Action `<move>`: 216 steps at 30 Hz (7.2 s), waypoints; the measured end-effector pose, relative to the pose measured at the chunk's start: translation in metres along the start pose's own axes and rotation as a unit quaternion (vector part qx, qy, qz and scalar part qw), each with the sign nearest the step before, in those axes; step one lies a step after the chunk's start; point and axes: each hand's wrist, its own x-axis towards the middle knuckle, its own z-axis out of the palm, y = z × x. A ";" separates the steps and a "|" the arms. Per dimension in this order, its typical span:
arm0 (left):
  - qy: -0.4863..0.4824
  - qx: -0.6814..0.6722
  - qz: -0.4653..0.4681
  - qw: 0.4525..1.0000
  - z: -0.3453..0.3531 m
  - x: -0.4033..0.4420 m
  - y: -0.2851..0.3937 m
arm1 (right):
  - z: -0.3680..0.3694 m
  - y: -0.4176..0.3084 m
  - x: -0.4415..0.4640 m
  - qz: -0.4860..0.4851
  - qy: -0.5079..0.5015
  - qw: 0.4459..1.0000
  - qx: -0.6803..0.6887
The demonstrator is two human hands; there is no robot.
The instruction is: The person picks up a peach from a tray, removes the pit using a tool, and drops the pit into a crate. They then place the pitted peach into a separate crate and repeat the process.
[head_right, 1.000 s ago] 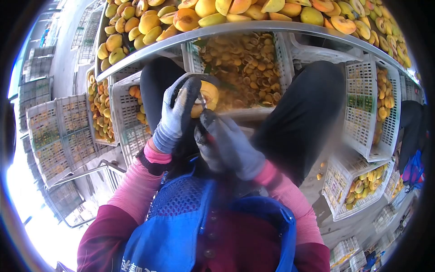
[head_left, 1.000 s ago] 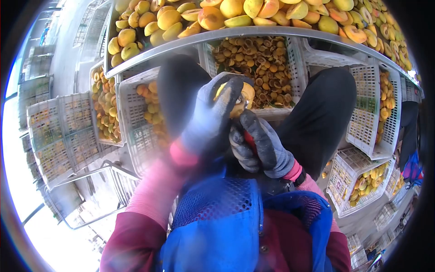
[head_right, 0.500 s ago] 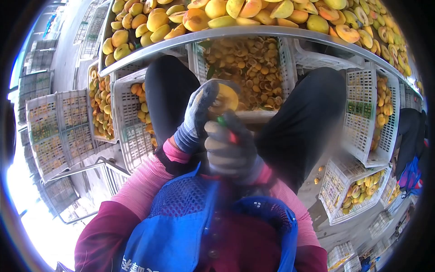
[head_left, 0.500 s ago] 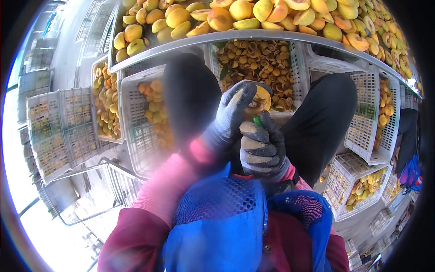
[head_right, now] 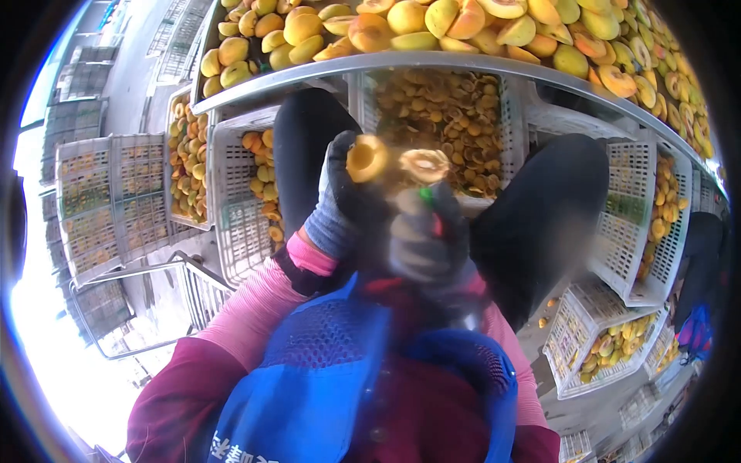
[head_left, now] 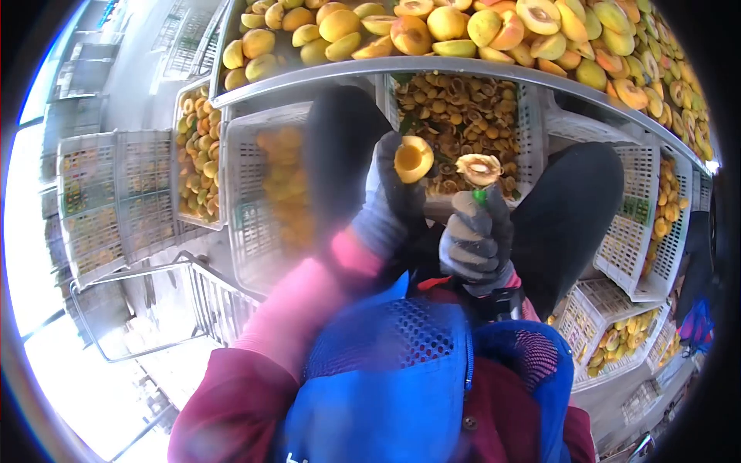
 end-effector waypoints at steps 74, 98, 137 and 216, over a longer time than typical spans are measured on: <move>-0.193 0.369 0.284 0.864 0.037 0.009 0.072 | 0.008 0.005 0.005 -0.224 0.222 0.218 -0.924; -0.233 0.353 0.127 0.897 0.041 0.006 0.078 | 0.048 0.008 0.011 -0.003 0.404 0.848 -0.344; -0.074 0.137 -0.125 0.980 0.038 -0.013 0.064 | 0.022 -0.008 0.020 -0.227 0.298 0.413 -0.830; -0.021 0.225 0.110 0.968 0.057 0.007 0.067 | 0.032 -0.002 0.032 -0.232 0.302 0.317 -0.869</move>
